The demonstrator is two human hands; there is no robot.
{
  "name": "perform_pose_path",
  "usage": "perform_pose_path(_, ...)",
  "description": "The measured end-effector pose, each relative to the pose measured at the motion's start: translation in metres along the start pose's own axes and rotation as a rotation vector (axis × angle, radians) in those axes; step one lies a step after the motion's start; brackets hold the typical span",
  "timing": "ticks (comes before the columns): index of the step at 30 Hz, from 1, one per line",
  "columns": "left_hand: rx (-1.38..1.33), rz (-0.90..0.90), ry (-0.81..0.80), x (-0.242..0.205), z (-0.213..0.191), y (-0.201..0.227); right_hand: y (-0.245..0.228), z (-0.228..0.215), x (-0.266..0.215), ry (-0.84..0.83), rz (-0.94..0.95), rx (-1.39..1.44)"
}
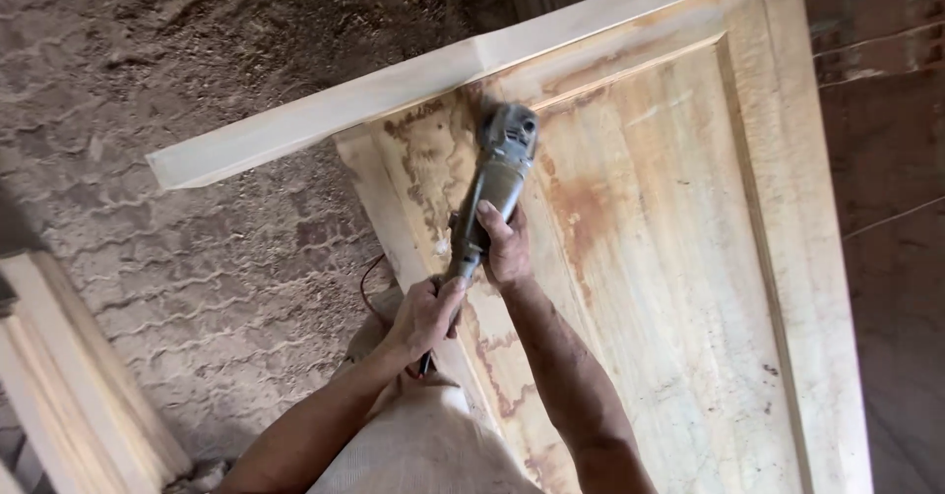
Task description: Sanding a wooden door and frame using a power sander.
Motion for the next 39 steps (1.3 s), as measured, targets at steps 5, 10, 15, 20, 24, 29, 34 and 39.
perform_pose_path(5,0.056,-0.063,-0.053,-0.026,0.009,-0.015,-0.007,-0.014,-0.016,-0.006,0.058,-0.042)
perform_pose_path(10,0.019,-0.025,0.026,-0.017,-0.003,-0.019,0.015,-0.013,0.001,-0.008,0.045,-0.052)
perform_pose_path(15,-0.083,-0.034,0.095,0.0,-0.007,0.012,0.01,0.004,0.023,-0.021,0.028,-0.062)
perform_pose_path(20,0.054,0.001,0.007,0.033,0.032,0.042,-0.04,0.009,0.051,-0.018,-0.012,-0.066)
perform_pose_path(24,0.191,0.02,-0.077,0.065,0.072,0.072,-0.064,-0.016,0.095,0.098,-0.019,0.036)
perform_pose_path(29,0.194,0.004,-0.125,0.059,0.064,0.09,-0.064,-0.013,0.095,0.114,-0.009,0.081)
perform_pose_path(34,0.172,-0.05,-0.059,0.038,0.022,0.059,-0.026,0.002,0.074,0.053,0.002,-0.02)
perform_pose_path(39,-0.111,0.01,-0.005,0.014,-0.011,0.03,-0.01,0.029,0.032,-0.028,0.053,-0.159)
Point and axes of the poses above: each hand's wrist, its own x-axis towards the middle knuckle, its own z-axis out of the palm, y = z × x, the point moved 10 cm from there along x, towards the middle knuckle, and after that the axes turned 12 degrees about y, right-handed, at the moved point
